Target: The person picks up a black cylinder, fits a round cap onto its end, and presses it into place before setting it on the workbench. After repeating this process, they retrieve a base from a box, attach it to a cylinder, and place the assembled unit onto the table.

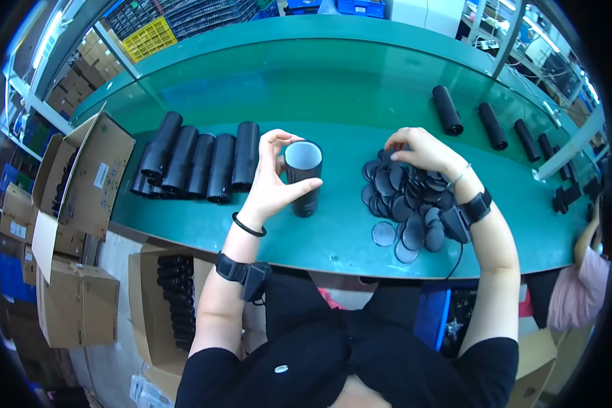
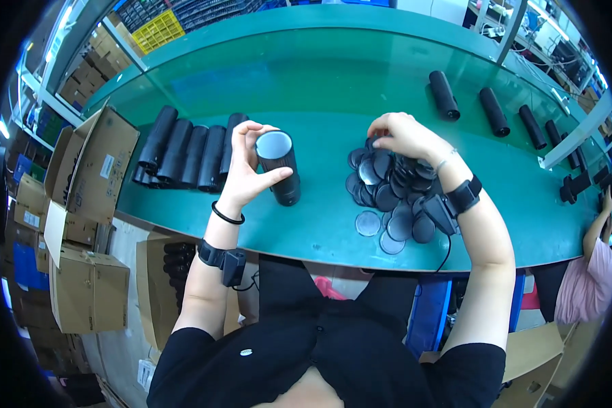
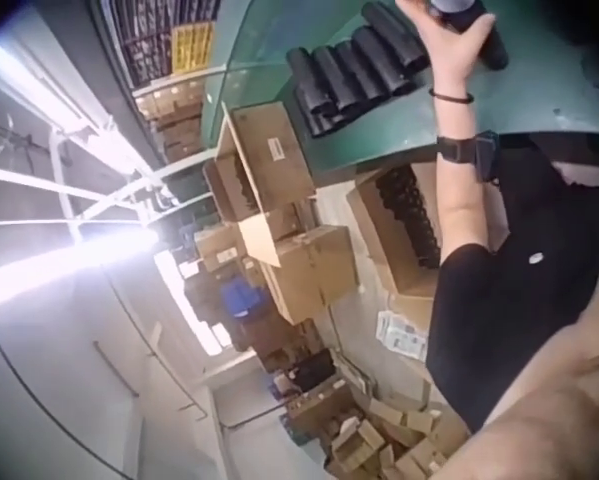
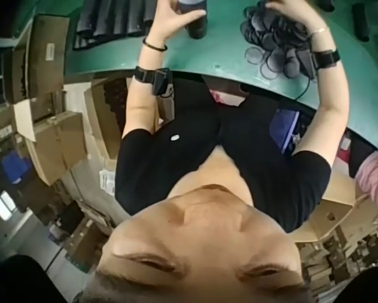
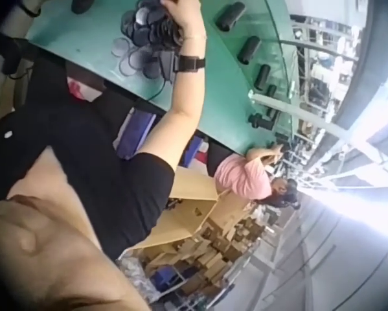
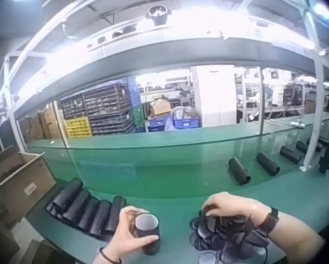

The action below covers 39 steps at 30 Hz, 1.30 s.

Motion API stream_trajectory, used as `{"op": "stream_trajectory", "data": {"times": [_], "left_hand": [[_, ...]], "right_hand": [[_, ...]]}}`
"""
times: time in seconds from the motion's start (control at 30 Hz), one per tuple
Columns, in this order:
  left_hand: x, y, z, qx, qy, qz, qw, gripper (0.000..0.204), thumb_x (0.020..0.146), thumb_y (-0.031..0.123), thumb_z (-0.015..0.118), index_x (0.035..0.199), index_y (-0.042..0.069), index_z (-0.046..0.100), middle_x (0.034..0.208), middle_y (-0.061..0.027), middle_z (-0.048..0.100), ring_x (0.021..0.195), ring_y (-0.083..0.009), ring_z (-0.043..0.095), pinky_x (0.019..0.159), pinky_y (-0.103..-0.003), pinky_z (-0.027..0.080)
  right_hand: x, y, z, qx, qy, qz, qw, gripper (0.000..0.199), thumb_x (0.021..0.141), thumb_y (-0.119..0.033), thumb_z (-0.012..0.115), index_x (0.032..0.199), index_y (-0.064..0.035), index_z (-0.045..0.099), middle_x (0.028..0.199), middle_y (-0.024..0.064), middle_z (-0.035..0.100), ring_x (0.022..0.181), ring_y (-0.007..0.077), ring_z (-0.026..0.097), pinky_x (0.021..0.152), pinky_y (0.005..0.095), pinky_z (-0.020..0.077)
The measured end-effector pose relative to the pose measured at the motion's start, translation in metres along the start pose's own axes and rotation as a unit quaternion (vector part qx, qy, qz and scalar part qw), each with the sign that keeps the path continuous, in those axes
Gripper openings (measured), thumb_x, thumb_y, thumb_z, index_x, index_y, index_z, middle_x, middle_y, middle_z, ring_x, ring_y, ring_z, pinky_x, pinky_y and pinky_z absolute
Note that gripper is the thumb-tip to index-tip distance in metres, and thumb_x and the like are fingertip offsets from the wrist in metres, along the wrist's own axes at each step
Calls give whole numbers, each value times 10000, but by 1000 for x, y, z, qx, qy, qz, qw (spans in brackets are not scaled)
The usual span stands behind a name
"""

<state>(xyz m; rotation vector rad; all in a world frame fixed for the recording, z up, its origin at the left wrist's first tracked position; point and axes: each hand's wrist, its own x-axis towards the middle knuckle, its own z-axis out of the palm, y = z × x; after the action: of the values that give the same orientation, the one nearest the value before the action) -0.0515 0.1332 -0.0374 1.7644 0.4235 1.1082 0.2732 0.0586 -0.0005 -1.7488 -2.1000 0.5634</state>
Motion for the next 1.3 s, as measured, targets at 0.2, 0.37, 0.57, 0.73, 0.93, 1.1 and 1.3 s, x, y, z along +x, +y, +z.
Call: {"op": "stream_trajectory", "data": {"times": [0.2,0.37,0.57,0.73,0.93,1.1,1.3], "left_hand": [[-17,19,-1,241,5,109,964,688,644,234,915,1140,54,473,1134,-159,573,1017,-333,619,856,-395,521],[-24,30,-5,289,-11,178,941,467,642,217,911,858,36,538,1123,-168,567,1015,-335,612,816,-386,523],[-26,30,-5,271,-40,133,953,422,658,197,904,903,35,602,1112,-150,562,1022,-274,607,818,-355,522],[-29,7,4,-3,47,-33,998,538,724,172,867,1153,43,571,1098,-82,606,1034,-185,606,873,-333,510],[-27,1,10,-124,1,-129,984,598,738,140,849,1235,17,538,1100,-64,637,1021,-144,608,907,-310,499],[-31,38,31,-81,-163,-120,976,641,705,150,869,1256,48,557,1115,-36,617,1036,-132,580,905,-294,494],[-35,46,42,-141,-185,-170,958,642,690,130,861,1253,33,570,1110,-31,626,1026,-117,576,922,-282,469]], "right_hand": [[-32,-34,34,-113,-23,-5,993,478,739,-162,794,1178,-72,628,1144,109,586,1155,317,502,995,424,409],[-34,-29,48,-142,-14,44,989,450,716,-146,813,1124,-64,643,1132,102,565,1119,312,493,986,418,410],[-27,-6,57,-87,35,8,996,292,721,-82,794,970,-42,645,1037,101,584,1054,298,524,945,394,432],[-20,8,62,208,91,74,971,93,830,-84,722,849,-24,654,811,17,604,817,143,580,762,273,458],[-22,-8,67,469,164,120,859,129,872,-111,735,845,-73,615,737,-54,593,594,6,482,531,163,362],[-35,-58,62,491,166,83,851,125,872,-107,737,867,-71,618,733,-41,604,614,15,520,553,156,393],[-58,-85,67,641,38,-26,766,485,912,-256,715,1308,-21,565,1093,6,645,897,65,597,749,198,481]]}}
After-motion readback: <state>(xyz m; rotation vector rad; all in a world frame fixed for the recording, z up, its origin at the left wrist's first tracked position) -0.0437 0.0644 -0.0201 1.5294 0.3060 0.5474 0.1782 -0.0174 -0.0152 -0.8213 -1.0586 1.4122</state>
